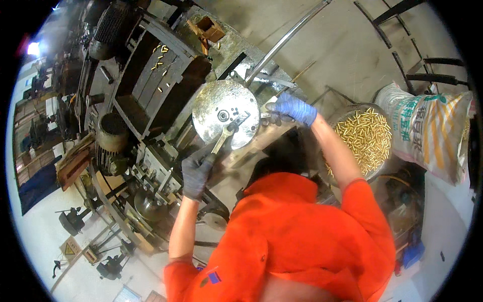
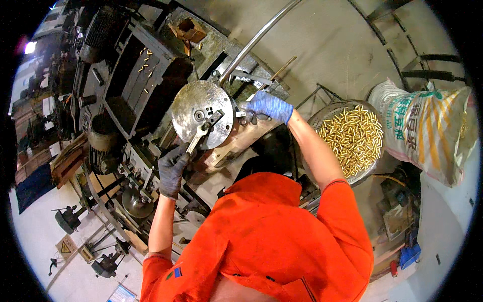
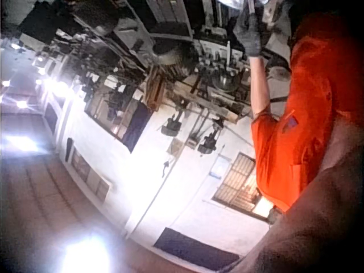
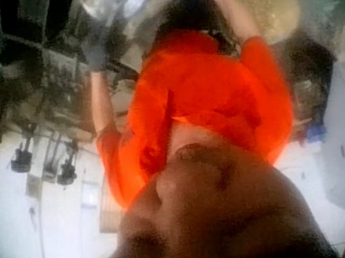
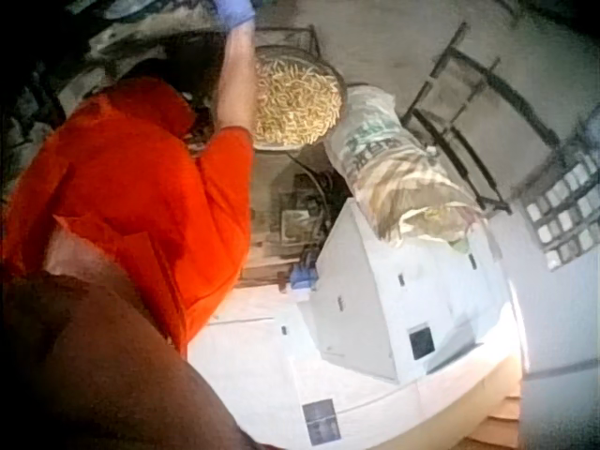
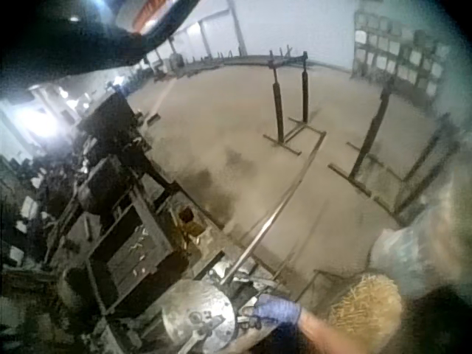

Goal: The person operates a machine in a workshop, using a long metal rod to manipulate a rotating circular component. They then retrieve a wrench from a nearby table and use it to tighten a bolt on the machine's rotating part. The person continues to adjust the machine using the wrench and the metal rod.

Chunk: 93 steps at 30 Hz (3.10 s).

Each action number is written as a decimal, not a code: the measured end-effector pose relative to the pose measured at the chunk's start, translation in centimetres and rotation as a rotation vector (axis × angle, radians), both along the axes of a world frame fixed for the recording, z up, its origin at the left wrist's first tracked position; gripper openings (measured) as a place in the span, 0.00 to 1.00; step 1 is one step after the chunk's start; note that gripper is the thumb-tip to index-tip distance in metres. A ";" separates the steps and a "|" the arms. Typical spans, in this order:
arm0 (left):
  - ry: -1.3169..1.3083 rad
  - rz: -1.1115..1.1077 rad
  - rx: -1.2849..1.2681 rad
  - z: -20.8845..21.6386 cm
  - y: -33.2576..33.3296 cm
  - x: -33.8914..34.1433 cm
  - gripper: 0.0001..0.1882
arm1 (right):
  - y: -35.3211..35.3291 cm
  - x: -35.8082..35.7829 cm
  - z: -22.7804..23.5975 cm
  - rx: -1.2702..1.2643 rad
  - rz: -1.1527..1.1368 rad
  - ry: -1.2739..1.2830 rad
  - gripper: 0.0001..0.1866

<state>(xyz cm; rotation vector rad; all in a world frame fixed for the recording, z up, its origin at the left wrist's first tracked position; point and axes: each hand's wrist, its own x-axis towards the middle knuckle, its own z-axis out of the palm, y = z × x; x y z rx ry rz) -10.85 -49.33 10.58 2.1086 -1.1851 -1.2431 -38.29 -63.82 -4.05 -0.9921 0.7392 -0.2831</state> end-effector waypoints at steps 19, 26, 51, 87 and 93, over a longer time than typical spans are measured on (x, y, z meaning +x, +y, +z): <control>0.073 0.022 -0.136 -3.1 -5.8 3.2 0.16 | 3.3 -0.8 -2.6 0.101 -0.127 -0.069 0.19; -0.698 -0.761 -0.385 -2.0 -9.2 1.8 0.14 | 3.9 -1.3 -0.9 0.209 -0.160 -0.087 0.20; -1.001 -1.169 -0.208 -2.7 -8.4 -4.5 0.10 | 8.9 -2.1 0.0 -0.271 -0.533 0.088 0.16; -0.565 -0.801 -0.421 -2.5 -11.2 -5.2 0.11 | -6.7 1.3 0.6 0.130 -0.516 -0.245 0.26; -0.633 -0.818 -0.424 -4.0 -10.3 -4.0 0.11 | 2.1 3.9 -3.1 0.095 -0.337 -0.202 0.21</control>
